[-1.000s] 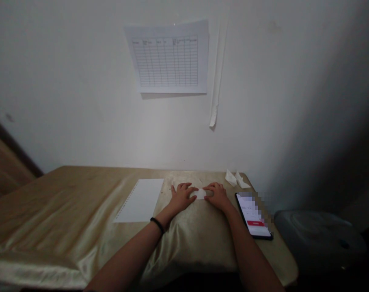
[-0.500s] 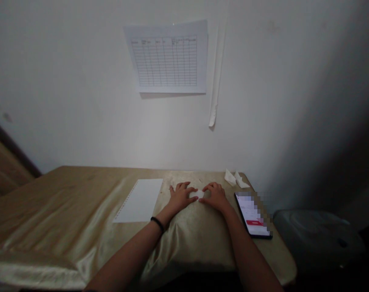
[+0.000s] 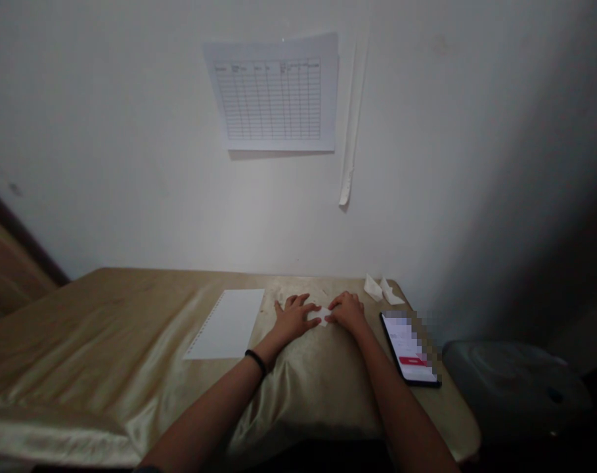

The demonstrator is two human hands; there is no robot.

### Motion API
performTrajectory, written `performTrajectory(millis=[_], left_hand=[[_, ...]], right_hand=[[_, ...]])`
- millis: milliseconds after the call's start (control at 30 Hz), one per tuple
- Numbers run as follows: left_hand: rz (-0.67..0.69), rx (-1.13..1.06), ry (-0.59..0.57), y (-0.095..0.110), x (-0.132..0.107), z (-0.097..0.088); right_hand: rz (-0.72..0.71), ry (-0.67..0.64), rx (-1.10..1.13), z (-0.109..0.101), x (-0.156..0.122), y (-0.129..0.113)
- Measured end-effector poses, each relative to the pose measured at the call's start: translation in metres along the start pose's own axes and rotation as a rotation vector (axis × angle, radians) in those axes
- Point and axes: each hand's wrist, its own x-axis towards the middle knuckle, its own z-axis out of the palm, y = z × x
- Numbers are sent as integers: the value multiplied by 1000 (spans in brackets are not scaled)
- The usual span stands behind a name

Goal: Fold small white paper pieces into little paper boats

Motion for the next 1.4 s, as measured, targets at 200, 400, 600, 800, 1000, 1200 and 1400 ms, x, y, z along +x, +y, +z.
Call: performTrajectory(millis=[200,400,600,800,1000,1200,1400], left_hand=[[-7,-34,10,3,-2,-3],[-11,-35,8,3,-2,-4],[-3,-33,26,2,-2,-1],[-4,-34,25,1,-2,-1],[-9,-24,13,2,-2,-1],[1,-19,11,2,-2,-1],[-6,-29,13,0,-2,1]], right_hand=[[-4,-10,-5,1,8,2],[-82,-3,-5,3,8,9],[-222,-18,81,-1,1,25],[-264,-60,56,-8,-9,22],[-212,-68,14,-6,-9,17],[-186,-24,36,-1,-3,17],[-159,29,18,1,-1,16]])
